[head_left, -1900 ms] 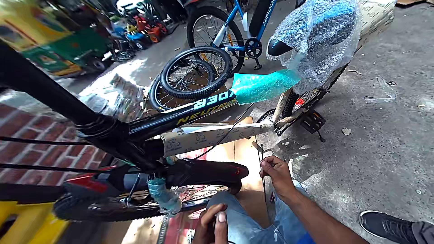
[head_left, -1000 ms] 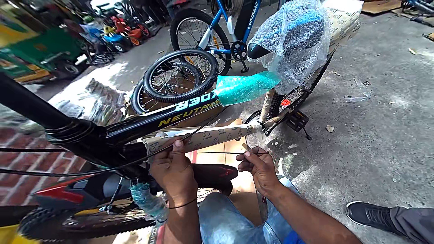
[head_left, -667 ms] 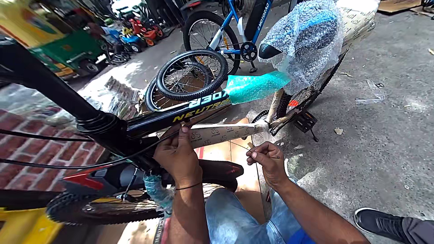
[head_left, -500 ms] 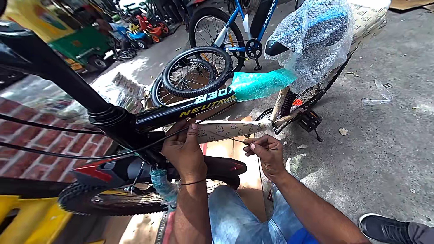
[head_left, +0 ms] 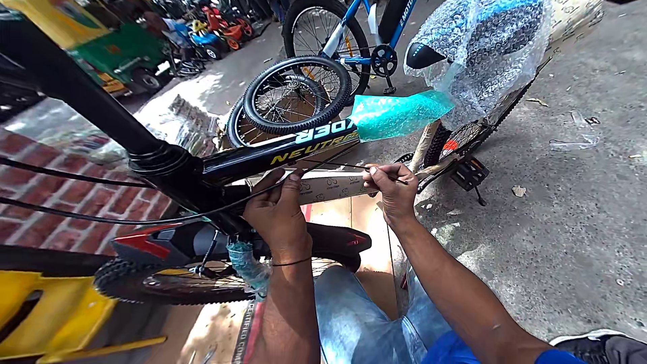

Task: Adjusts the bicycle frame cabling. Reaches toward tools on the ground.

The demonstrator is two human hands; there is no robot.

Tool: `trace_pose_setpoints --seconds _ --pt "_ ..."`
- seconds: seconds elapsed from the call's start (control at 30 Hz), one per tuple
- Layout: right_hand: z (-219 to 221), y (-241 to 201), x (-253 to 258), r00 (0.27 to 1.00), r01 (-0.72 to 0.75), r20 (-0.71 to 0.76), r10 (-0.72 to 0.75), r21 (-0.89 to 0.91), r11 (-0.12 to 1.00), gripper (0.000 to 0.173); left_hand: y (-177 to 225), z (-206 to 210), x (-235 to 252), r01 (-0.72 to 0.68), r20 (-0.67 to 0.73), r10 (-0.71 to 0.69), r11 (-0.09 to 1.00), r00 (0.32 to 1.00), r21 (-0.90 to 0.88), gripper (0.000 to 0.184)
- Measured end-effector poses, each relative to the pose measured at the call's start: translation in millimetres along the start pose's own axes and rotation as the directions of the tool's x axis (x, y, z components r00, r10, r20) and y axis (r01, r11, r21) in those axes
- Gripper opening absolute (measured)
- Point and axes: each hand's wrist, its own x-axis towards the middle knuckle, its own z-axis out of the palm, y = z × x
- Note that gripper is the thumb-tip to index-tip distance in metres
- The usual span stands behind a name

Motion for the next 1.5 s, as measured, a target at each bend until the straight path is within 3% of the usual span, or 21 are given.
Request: trace_pose_setpoints --seconds 0.27,1.07,1.13,1.27,1.5 --pt "3 4 18 0.995 -0.030 0.092 0.033 -0.032 0.999 0.009 4 1 4 0.078 0.033 -0.078 0.997 0.996 -0.009 0.025" --pt "17 16 39 0.986 -0.097 0.128 0.110 -0.102 0.990 0.022 7 3 1 0.183 0.093 -0.173 0.976 0.981 -0.116 0.016" --pt "22 16 37 0.992 -0.055 0.106 0.068 -0.127 0.990 0.028 8 4 1 0.194 0.105 -0.183 0.975 0.978 -0.104 0.017" --pt "29 19 23 0.972 0.199 0.165 -0.166 -0.210 0.957 0.029 7 8 1 0.207 0.076 -0.199 0.971 0.977 -0.123 0.017" --pt "42 22 15 0.952 0.278 0.196 -0.235 -0.235 0.931 0.025 -5 21 3 0.085 -0.098 -0.114 0.961 0.989 -0.264 0.011"
